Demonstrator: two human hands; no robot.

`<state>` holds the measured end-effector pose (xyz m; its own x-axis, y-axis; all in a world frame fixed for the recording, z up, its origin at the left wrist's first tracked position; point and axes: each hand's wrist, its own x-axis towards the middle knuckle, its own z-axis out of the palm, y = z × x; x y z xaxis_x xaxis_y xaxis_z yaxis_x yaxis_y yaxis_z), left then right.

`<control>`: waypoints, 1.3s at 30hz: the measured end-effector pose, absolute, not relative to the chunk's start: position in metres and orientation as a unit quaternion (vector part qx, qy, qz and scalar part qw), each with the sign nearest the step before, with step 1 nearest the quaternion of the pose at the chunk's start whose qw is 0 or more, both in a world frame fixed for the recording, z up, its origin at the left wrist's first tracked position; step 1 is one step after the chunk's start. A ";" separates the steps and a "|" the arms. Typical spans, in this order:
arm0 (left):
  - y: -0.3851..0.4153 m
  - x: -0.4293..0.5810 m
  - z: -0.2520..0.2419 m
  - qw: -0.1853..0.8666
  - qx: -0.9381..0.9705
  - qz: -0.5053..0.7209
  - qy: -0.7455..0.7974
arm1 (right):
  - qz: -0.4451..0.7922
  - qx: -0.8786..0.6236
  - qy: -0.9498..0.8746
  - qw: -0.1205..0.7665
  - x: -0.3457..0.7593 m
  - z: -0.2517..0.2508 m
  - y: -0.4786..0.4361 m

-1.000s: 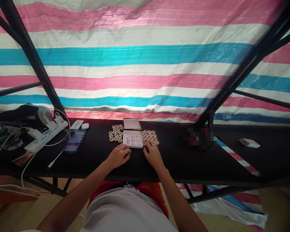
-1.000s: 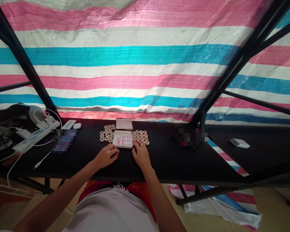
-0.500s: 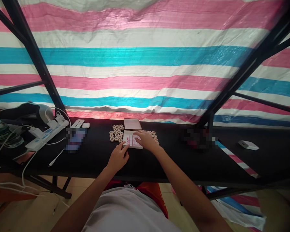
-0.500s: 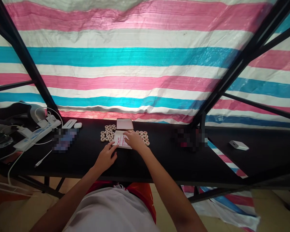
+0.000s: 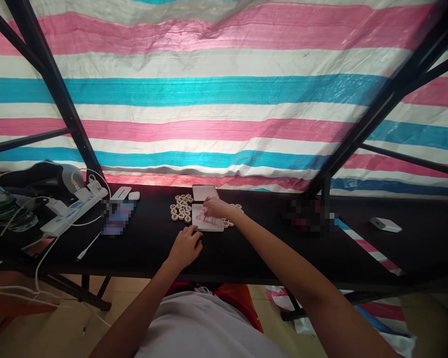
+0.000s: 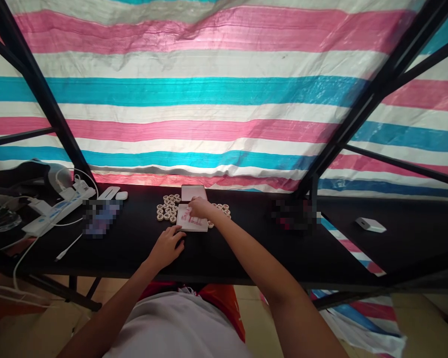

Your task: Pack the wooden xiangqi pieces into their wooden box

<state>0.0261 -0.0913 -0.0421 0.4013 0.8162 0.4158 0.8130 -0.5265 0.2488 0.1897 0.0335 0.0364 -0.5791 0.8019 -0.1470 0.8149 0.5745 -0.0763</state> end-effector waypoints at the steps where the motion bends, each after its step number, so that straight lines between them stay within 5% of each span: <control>1: -0.091 0.026 -0.042 0.003 0.838 0.251 0.485 | -0.073 0.454 0.887 0.048 0.190 0.040 0.035; 8: -0.091 0.026 -0.042 0.009 0.837 0.252 0.485 | -0.149 0.463 0.868 0.097 0.195 0.066 0.042; 14: -0.092 0.026 -0.043 0.018 0.836 0.257 0.485 | -0.116 0.508 0.853 0.029 0.206 0.081 0.078; 24: -0.092 0.025 -0.043 0.011 0.839 0.247 0.484 | -0.014 0.515 0.856 0.032 0.188 0.054 0.107; 30: -0.092 0.026 -0.041 0.013 0.839 0.237 0.490 | 0.051 0.490 0.869 -0.044 0.176 0.040 0.097; 39: -0.092 0.025 -0.040 0.017 0.840 0.233 0.489 | -0.013 0.510 0.853 -0.107 0.190 0.016 0.089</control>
<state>0.0250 -0.0923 -0.0401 0.4133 0.8297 0.3752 0.8134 -0.5216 0.2574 0.1898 0.0891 0.0164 -0.4569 0.8732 0.1695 0.8678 0.4794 -0.1306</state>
